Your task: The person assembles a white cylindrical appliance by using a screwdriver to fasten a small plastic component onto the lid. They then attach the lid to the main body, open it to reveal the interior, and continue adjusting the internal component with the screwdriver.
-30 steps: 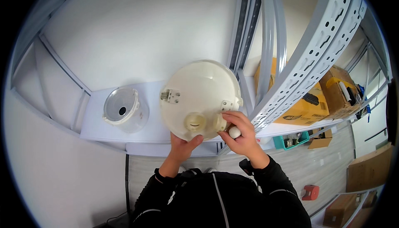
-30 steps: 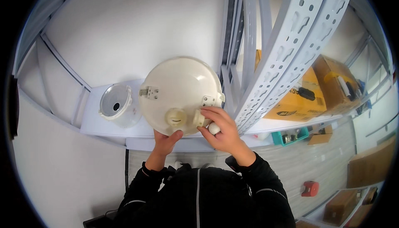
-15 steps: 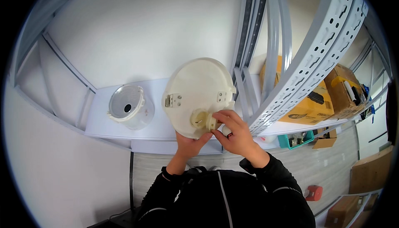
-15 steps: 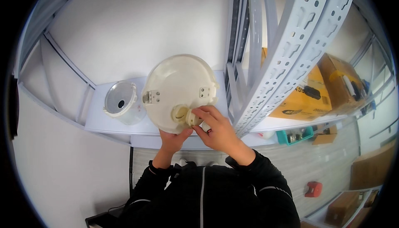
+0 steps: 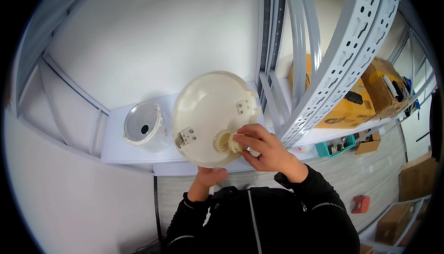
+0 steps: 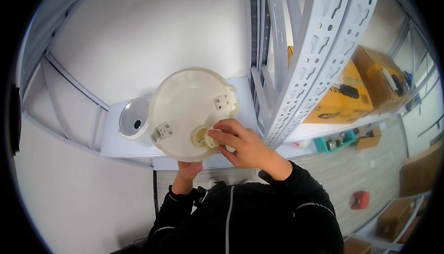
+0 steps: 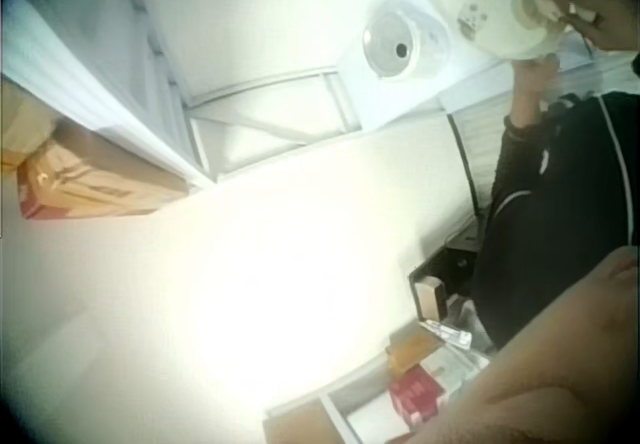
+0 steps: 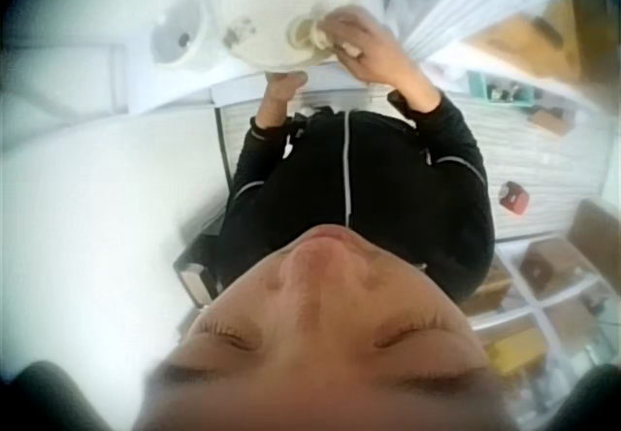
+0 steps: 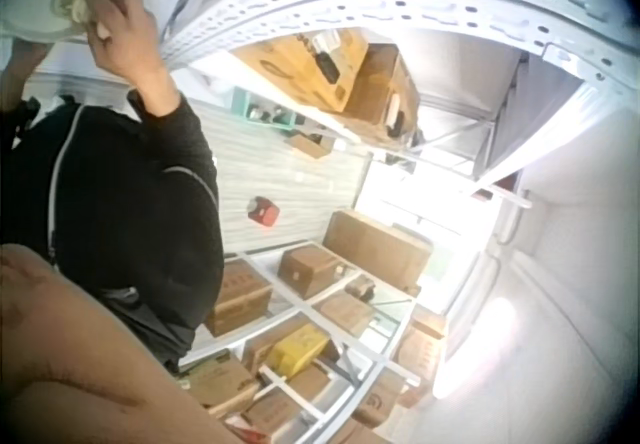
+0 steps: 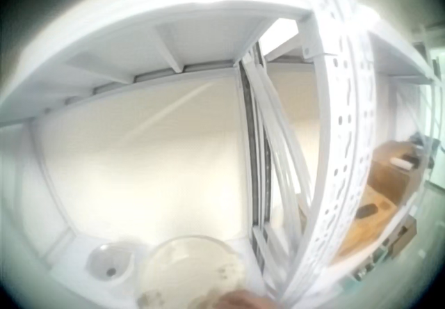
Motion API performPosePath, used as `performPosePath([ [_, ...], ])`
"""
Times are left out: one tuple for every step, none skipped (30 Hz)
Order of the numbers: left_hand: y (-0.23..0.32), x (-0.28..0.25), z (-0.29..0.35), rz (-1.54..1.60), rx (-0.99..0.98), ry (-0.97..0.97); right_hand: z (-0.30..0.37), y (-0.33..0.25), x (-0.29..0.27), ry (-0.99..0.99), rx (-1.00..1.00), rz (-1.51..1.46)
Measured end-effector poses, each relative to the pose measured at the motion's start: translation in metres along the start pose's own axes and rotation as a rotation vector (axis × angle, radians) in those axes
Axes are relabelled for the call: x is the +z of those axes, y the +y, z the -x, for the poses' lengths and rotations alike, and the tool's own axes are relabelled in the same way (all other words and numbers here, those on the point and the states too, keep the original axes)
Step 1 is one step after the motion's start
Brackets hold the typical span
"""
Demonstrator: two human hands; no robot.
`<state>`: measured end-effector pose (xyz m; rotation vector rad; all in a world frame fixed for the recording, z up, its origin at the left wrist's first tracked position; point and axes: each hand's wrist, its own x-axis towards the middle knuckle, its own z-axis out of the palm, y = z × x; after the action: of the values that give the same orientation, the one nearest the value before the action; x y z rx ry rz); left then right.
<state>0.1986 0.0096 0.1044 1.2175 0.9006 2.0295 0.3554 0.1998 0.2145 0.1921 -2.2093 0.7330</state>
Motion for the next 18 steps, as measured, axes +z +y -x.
performPosePath([
  [0.003,0.000,0.000,0.061,-0.041,0.019,0.000,0.000,-0.001,-0.003,-0.003,0.003],
  [0.005,-0.001,-0.001,0.120,-0.081,0.038,-0.001,0.000,-0.001,-0.006,-0.007,0.005],
  [0.004,-0.003,0.001,0.077,-0.114,0.030,-0.002,0.001,-0.001,-0.010,-0.007,0.005],
  [0.002,-0.006,0.004,0.034,-0.147,0.022,-0.003,0.001,-0.001,-0.014,-0.007,0.005],
  [0.004,-0.007,0.004,-0.044,-0.162,-0.003,-0.003,0.002,0.000,-0.020,-0.004,0.004],
  [0.006,-0.007,0.003,-0.122,-0.175,-0.028,-0.003,0.003,0.000,-0.033,0.002,0.012],
  [0.008,-0.007,0.002,-0.236,-0.168,-0.072,-0.003,0.004,0.000,-0.046,0.009,0.021],
  [0.012,-0.005,-0.001,-0.347,-0.160,-0.115,-0.002,0.004,0.000,-0.061,0.016,0.030],
  [0.017,-0.002,-0.005,-0.427,-0.166,-0.135,-0.001,0.005,-0.001,-0.066,0.023,0.056],
  [0.020,0.002,-0.010,-0.507,-0.171,-0.155,-0.001,0.005,-0.003,-0.072,0.029,0.082],
  [0.022,0.005,-0.013,-0.591,-0.174,-0.172,-0.001,0.006,-0.004,-0.078,0.030,0.105],
  [0.019,0.006,-0.013,-0.627,-0.177,-0.156,-0.001,0.007,-0.006,-0.075,0.019,0.138],
  [0.015,0.007,-0.013,-0.663,-0.179,-0.141,-0.001,0.008,-0.008,-0.072,0.009,0.172],
  [0.012,0.009,-0.014,-0.698,-0.181,-0.126,-0.001,0.008,-0.010,-0.069,-0.002,0.207],
  [0.010,0.010,-0.015,-0.691,-0.195,-0.109,-0.002,0.006,-0.011,-0.053,0.015,0.199],
  [0.009,0.012,-0.015,-0.686,-0.210,-0.089,-0.003,0.004,-0.012,-0.038,0.030,0.187],
  [0.008,0.014,-0.016,-0.679,-0.223,-0.070,-0.004,0.001,-0.014,-0.023,0.046,0.178],
  [0.007,0.015,-0.017,-0.724,-0.207,-0.076,-0.005,-0.004,-0.015,-0.005,0.044,0.185],
])
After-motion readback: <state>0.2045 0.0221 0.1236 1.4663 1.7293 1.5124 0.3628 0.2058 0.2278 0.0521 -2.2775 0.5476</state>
